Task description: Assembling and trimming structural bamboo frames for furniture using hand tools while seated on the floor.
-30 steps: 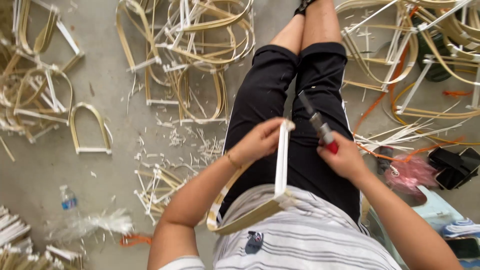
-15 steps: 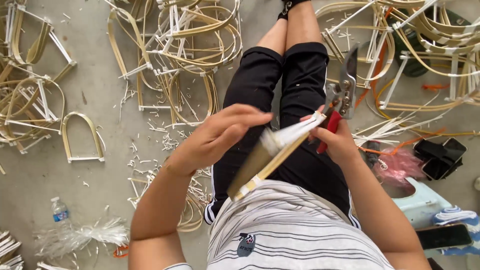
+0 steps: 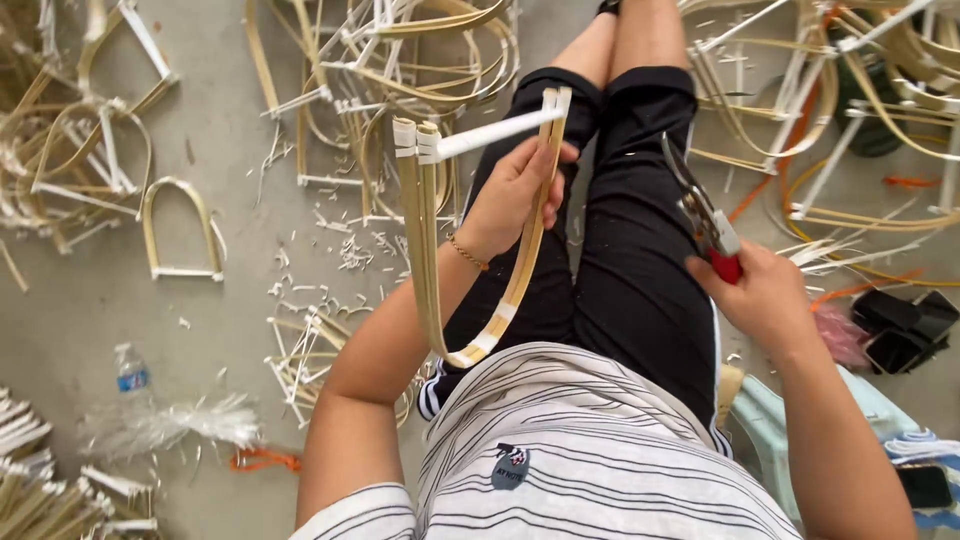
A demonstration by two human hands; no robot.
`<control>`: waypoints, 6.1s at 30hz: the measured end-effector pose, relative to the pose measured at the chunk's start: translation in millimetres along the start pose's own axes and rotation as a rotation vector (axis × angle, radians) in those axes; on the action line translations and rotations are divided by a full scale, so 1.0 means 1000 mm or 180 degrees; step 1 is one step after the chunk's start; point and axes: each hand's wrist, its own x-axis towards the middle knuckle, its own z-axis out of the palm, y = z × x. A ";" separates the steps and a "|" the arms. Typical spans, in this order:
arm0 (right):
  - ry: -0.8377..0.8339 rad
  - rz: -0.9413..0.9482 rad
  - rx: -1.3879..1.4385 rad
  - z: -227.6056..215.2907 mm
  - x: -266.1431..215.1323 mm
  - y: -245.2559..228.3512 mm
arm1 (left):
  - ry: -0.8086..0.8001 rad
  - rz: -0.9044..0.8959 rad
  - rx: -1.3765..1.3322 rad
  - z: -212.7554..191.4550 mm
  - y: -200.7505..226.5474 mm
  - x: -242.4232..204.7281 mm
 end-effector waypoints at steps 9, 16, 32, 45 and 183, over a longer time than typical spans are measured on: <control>-0.0571 0.1242 0.0033 0.020 -0.014 0.057 | 0.0271 0.0630 -0.0220 -0.026 0.037 -0.008; -0.0462 0.1266 -0.0453 0.132 -0.015 0.223 | 0.2897 0.1074 0.0079 -0.203 0.094 0.003; 0.0345 0.1158 0.0273 0.113 0.167 0.225 | 0.2137 0.0715 0.5718 -0.023 -0.046 0.035; 0.1246 0.0590 0.2325 0.014 0.140 0.134 | 0.2134 0.0827 0.5623 -0.020 -0.047 0.037; -0.0553 0.1514 -0.1812 0.197 0.023 0.230 | 0.0251 0.1262 0.3848 0.050 0.106 -0.026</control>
